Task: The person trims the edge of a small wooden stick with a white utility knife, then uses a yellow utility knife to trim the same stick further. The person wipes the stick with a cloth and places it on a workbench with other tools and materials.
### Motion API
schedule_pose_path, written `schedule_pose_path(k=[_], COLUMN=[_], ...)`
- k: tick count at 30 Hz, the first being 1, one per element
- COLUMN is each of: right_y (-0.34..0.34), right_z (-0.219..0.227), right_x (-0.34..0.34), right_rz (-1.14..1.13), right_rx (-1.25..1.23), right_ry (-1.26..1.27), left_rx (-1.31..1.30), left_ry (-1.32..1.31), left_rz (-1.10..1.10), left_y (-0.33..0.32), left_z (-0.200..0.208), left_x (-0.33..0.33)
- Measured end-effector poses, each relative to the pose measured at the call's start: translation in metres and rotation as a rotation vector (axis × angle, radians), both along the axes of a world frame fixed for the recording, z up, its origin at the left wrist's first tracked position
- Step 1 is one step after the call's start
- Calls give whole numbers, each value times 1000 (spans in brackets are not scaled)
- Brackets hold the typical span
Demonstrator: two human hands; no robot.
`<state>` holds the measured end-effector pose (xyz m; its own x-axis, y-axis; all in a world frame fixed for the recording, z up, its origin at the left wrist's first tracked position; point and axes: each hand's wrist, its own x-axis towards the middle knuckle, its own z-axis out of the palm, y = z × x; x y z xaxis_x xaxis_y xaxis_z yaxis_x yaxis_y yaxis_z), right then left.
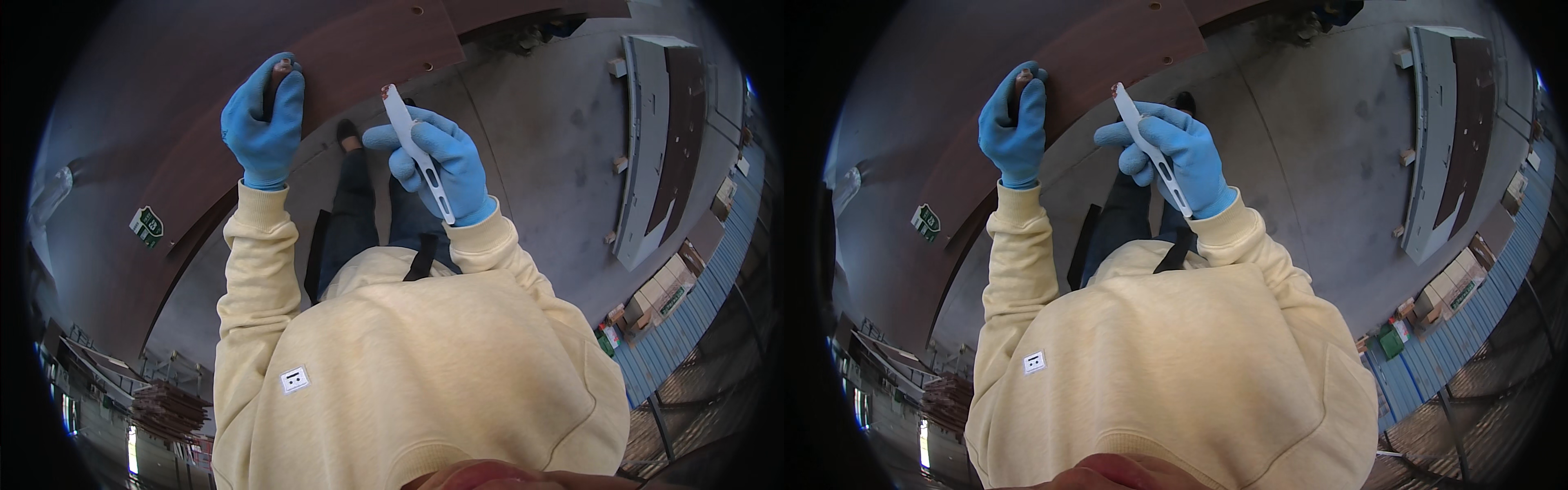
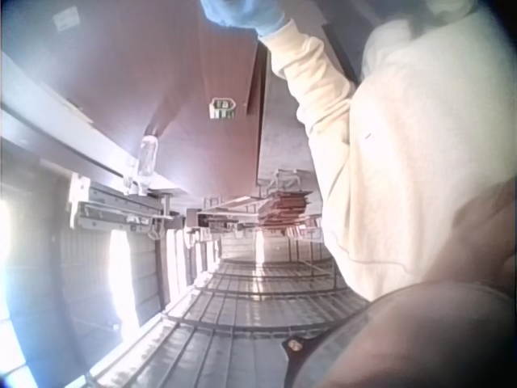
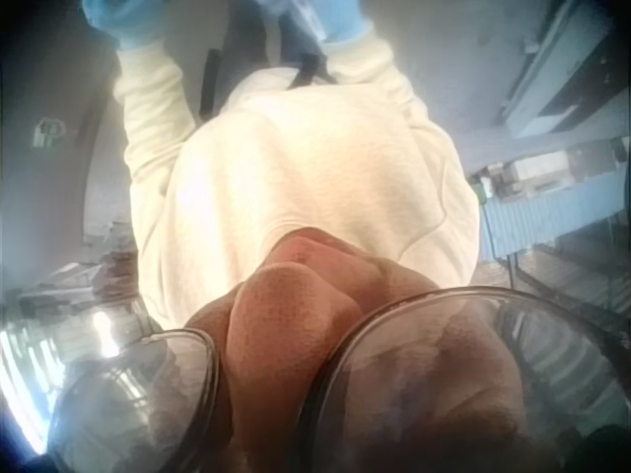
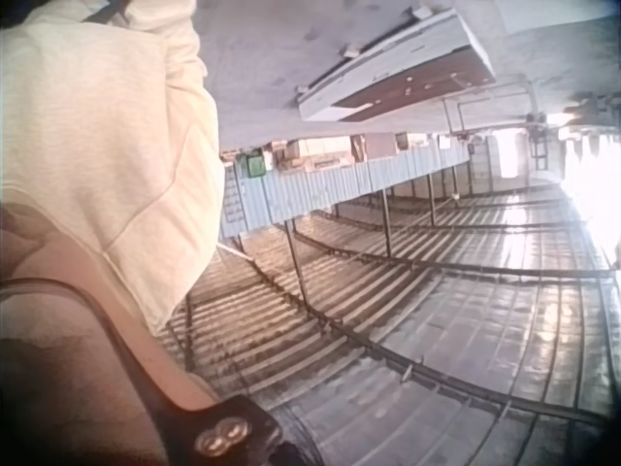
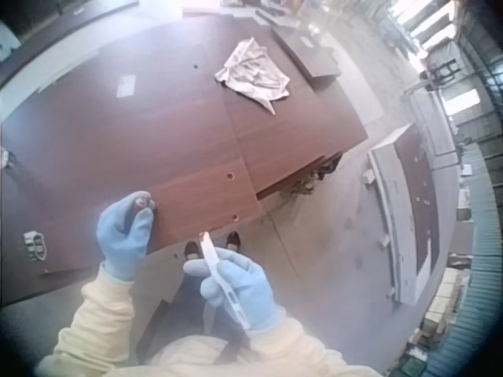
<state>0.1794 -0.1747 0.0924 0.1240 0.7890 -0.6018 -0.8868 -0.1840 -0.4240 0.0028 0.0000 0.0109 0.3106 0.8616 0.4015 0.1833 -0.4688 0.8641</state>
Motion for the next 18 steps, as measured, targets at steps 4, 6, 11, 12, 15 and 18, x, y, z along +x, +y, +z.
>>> schedule_pose_path(k=[4,6,11,12,15,18], right_y=[1,1,3,3,4,4], right_z=[5,8,22,24,29,33], right_x=[2,3,4,4,8,11], right_rz=[-28,-7,98,111,152,193], right_rx=[35,35,59,73,101,93], right_ry=[62,-6,-201,-192,-176,-176], left_rx=[-95,-189,-391,-311,-220,-337], left_ry=[13,-26,-55,-43,-23,-25], left_rz=[-48,-96,-274,-253,-278,-305], left_y=[-9,-24,-51,-55,-56,-59], left_z=[17,37,83,80,79,88], left_x=[1,5,12,12,10,9])
